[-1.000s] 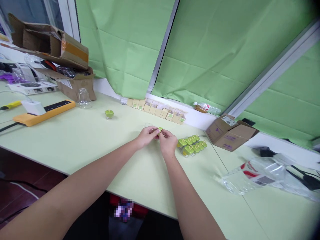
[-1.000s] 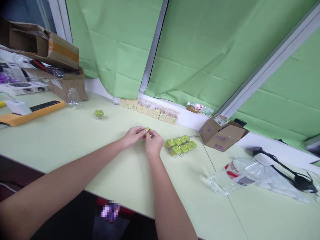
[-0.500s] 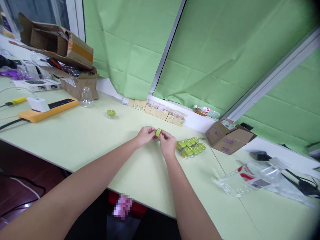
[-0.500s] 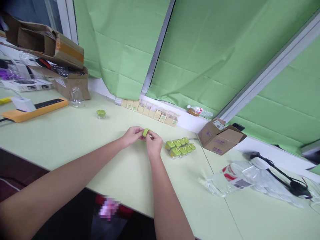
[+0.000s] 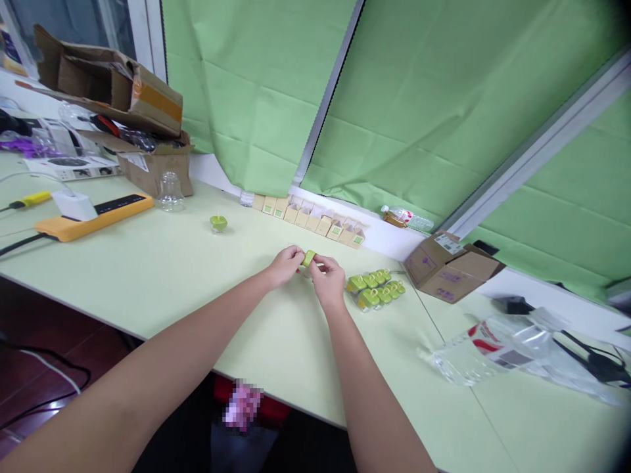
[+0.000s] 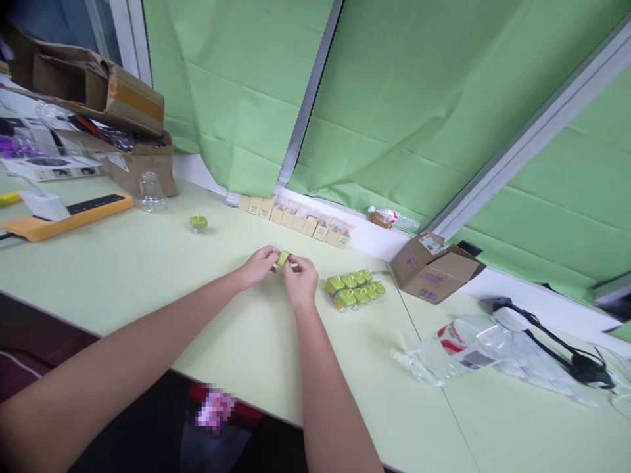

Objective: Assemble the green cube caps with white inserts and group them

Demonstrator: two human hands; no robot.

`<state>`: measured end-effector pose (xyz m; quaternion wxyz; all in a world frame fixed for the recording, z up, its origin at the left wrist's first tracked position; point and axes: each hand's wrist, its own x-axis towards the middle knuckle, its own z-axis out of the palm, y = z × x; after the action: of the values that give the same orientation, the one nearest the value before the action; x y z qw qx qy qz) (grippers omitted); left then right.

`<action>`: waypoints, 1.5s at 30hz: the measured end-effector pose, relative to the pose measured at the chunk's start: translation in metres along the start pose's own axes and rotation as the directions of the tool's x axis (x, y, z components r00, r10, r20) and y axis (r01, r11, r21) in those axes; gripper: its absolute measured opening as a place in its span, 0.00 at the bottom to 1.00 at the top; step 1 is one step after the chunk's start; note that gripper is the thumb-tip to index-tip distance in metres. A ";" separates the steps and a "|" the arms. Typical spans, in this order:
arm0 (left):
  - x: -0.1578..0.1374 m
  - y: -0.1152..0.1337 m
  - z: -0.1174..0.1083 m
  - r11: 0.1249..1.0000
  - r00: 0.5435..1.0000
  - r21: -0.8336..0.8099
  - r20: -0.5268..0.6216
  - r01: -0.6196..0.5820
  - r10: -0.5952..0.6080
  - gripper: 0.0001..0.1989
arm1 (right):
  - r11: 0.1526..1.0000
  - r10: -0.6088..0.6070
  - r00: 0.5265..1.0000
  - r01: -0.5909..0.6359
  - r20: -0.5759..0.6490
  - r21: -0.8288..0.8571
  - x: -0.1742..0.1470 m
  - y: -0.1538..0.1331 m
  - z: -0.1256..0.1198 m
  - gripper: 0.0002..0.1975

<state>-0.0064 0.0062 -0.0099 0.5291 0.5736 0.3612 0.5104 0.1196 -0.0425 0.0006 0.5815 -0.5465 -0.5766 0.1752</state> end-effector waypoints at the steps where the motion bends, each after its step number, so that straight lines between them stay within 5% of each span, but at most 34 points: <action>1: 0.000 -0.001 0.000 1.000 1.000 0.003 -0.005 -0.003 0.003 0.04 | 1.000 -0.003 1.000 0.003 0.015 0.008 0.000 0.000 0.000 0.14; 9: 0.001 0.002 0.000 0.996 0.996 -0.082 -0.071 0.042 -0.048 0.04 | 0.997 0.013 1.000 -0.014 0.021 0.072 0.001 0.008 0.003 0.15; 17: -0.005 0.011 -0.002 0.948 0.990 -0.298 0.120 0.111 -0.078 0.14 | 0.978 0.107 0.994 -0.108 0.016 0.180 0.004 0.013 0.003 0.17; 22: -0.003 0.006 -0.003 0.915 0.988 -0.385 0.129 0.126 -0.081 0.18 | 0.939 0.179 0.983 -0.181 0.035 0.292 0.003 0.007 0.004 0.18; 41: -0.001 0.007 -0.003 0.930 0.986 -0.329 0.043 0.164 -0.158 0.14 | 0.949 0.204 0.976 -0.180 -0.071 0.258 0.001 -0.004 0.003 0.19; 45: -0.003 0.009 -0.003 0.914 0.975 -0.344 0.127 0.215 -0.181 0.13 | 0.914 0.196 0.980 -0.193 0.027 0.356 0.001 -0.007 0.003 0.25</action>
<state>-0.0115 0.0027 -0.0017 0.6892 0.4521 0.2942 0.4838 0.1143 -0.0425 0.0059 0.6534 -0.4872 -0.4751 0.3315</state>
